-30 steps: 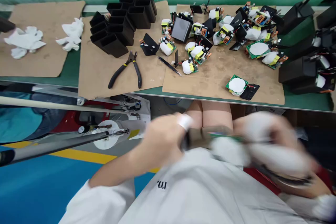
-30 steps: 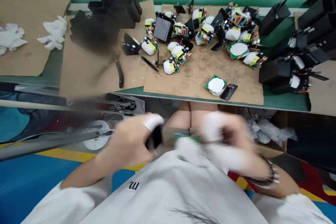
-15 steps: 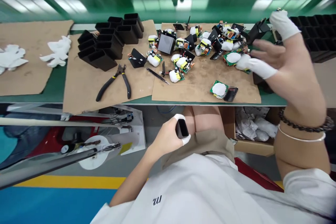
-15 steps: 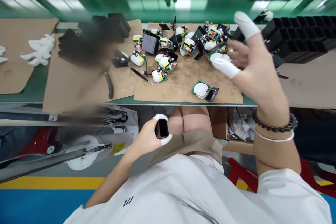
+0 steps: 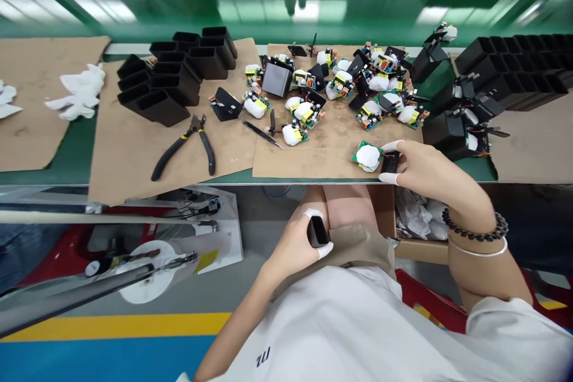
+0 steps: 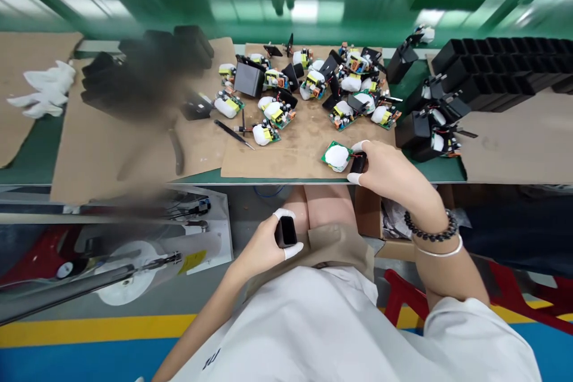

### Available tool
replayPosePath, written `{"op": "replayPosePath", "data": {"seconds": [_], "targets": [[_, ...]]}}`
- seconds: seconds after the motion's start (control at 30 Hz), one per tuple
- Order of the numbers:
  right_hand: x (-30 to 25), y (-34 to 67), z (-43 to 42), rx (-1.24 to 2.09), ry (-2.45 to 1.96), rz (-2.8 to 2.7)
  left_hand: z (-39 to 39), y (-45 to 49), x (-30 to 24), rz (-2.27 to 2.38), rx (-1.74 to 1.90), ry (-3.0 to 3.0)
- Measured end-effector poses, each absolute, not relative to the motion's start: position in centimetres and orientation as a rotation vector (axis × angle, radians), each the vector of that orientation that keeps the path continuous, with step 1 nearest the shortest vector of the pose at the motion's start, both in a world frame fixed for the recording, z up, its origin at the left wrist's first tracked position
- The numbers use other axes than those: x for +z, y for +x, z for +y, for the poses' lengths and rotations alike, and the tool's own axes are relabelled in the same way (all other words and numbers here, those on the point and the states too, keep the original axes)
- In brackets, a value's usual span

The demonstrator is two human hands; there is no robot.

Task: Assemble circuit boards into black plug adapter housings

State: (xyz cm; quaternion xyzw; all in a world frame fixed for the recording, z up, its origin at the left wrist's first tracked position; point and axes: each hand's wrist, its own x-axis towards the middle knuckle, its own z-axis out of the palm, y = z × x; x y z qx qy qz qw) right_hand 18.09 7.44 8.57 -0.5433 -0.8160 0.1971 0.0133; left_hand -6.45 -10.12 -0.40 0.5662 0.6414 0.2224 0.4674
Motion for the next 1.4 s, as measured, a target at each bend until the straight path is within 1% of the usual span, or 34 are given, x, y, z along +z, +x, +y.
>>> {"op": "replayPosePath", "data": {"seconds": [0.07,0.2,0.3,0.37,0.47,0.6,0.7,0.8,0.87,0.9,0.97,1.07,1.13,1.17,1.23,1.4], "targets": [[9.5,17.9,8.4,0.778,-1.629,-2.460,-10.0,-6.3,-0.6,1.574,0.541,1.396],[10.4,14.9,10.6,0.912,-1.494,-2.244,-9.9,-5.9,-0.9,1.561,0.537,1.391],[10.0,11.5,11.7,1.180,-1.324,-2.049,-10.0,-5.8,-1.1,1.550,0.531,1.362],[10.0,10.0,12.1,1.290,-1.225,-1.960,-10.1,-5.8,-1.2,1.543,0.543,1.348],[10.5,9.8,11.9,1.239,-1.147,-2.027,-10.3,-6.2,-1.3,1.563,0.565,1.339],[10.6,11.0,11.0,1.130,-1.000,-2.487,-10.4,-6.8,-1.3,1.596,0.600,1.310],[9.7,10.6,10.3,0.904,-0.923,-2.873,-10.2,-7.0,-1.1,1.575,0.628,1.294],[9.3,9.5,10.3,0.650,-0.971,-3.072,-9.8,-7.0,-0.4,1.547,0.651,1.288],[9.5,9.1,10.8,0.628,-1.018,-3.092,-9.5,-7.1,0.3,1.511,0.705,1.269],[9.7,9.1,11.0,0.704,-1.033,-3.058,-9.3,-7.1,0.7,1.486,0.748,1.255],[10.0,9.6,11.3,1.061,-1.050,-2.849,-8.8,-7.2,1.4,1.428,0.875,1.230],[9.2,11.0,10.7,1.749,-0.974,-2.151,-7.9,-7.3,2.1,1.318,1.135,1.220],[8.1,11.8,9.3,1.985,-0.873,-1.644,-7.2,-7.2,2.5,1.231,1.281,1.216],[7.5,12.1,8.3,2.027,-0.827,-1.467,-6.9,-7.1,2.8,1.195,1.325,1.211],[6.7,12.3,6.0,2.005,-0.777,-1.309,-6.4,-6.8,3.4,1.153,1.366,1.209],[7.2,11.3,0.7,1.625,-0.655,-1.455,-6.1,-5.9,4.8,1.139,1.390,1.319]]}}
